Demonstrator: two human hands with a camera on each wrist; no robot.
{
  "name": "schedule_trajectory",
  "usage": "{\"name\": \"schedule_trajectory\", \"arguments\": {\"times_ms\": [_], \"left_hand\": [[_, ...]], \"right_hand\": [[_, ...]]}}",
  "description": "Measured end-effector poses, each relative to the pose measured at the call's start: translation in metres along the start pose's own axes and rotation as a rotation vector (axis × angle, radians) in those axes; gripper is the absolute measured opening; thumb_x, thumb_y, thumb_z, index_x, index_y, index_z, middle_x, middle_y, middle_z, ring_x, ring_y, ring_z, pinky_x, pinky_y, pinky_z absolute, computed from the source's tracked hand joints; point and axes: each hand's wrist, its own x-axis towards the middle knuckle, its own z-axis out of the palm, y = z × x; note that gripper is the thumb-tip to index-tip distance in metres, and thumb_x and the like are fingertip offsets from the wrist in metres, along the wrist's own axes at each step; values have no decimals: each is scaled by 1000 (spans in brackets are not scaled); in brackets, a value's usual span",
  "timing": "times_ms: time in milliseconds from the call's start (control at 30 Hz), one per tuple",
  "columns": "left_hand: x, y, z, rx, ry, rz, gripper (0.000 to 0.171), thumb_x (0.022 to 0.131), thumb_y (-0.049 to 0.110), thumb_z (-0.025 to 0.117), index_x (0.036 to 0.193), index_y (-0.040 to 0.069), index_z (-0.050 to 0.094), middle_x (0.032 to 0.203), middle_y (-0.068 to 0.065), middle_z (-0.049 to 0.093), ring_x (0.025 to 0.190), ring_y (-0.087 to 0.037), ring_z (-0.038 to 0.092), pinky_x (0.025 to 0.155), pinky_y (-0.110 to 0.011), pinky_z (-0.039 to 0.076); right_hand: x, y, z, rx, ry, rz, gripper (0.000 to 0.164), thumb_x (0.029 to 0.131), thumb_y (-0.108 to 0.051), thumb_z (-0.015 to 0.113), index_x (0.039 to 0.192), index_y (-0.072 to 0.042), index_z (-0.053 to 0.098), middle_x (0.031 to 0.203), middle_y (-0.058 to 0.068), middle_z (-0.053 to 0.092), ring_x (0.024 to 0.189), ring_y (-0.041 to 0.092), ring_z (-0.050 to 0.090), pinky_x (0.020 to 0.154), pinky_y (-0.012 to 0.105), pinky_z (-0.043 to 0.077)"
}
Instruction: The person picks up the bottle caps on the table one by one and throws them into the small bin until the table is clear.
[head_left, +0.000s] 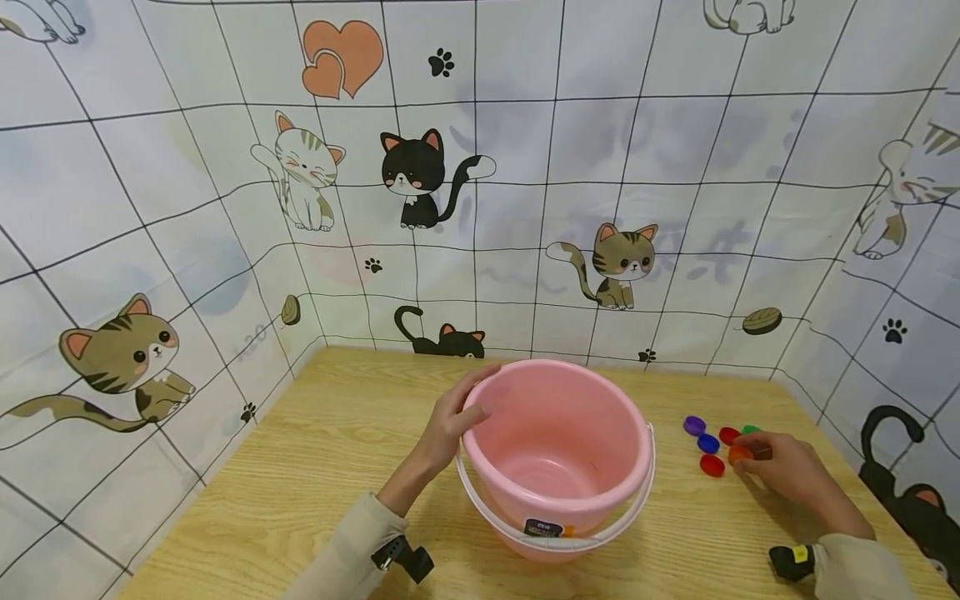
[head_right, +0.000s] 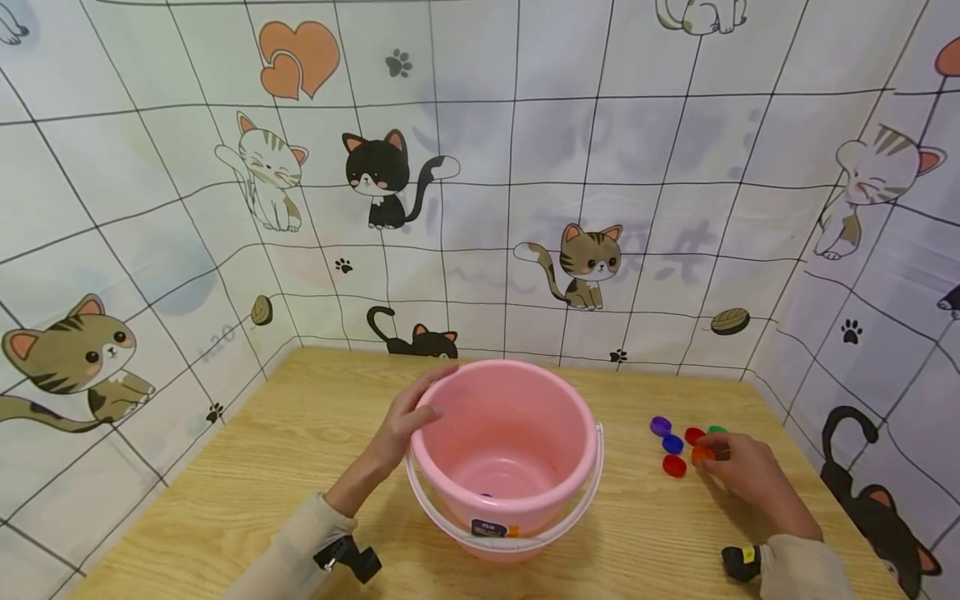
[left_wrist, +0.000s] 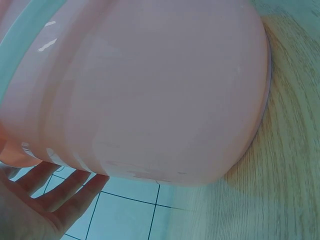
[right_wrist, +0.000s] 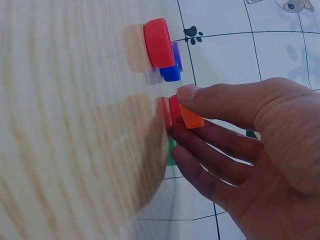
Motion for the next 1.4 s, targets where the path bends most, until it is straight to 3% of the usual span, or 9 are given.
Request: {"name": "schedule_trajectory", "arguments": {"times_ms": [233,767,967,1233,1400], "left_hand": [[-1,0,0,-12,-5,-2,68,90,21,54,156,9,45,146,-27,55,112,-52,64,82,-65,60],[-1,0,-1,8,-2,3,67,90,23,53,156,10,46,146,-25,55,113,-49,65,83,-60,62],[-1,-1,-1,-7,-6,3,67,90,23,53,156,10,45,147,-25,54,114,-50,64,83,-61,61],[0,-1,0,7,2,-2,68,90,23,53,156,10,46,148,-24,54,115,-49,64,86,-61,61],[-1,-2,-1,8,0,2,67,90,23,54,155,9,45,148,-25,54,116,-49,64,85,-59,62]], "right_hand": [[-1,3,-3,7,-2,-4,51,89,-32,80,120,8,69,112,28,72,96,39,72,82,58,59],[-2,-3,-8,15,0,3,60,89,-35,80,123,12,65,114,33,70,99,44,70,76,50,62],[-3,-6,-11,-9,26,-46,53,90,-29,79,122,12,66,109,29,73,94,40,72,76,53,61],[-3,-12,-14,-5,46,-63,44,90,-21,77,119,11,67,105,26,74,91,37,72,70,42,61],[-2,-16,-16,-14,60,-60,42,90,-19,78,117,12,68,104,26,73,92,38,71,74,49,61]]}}
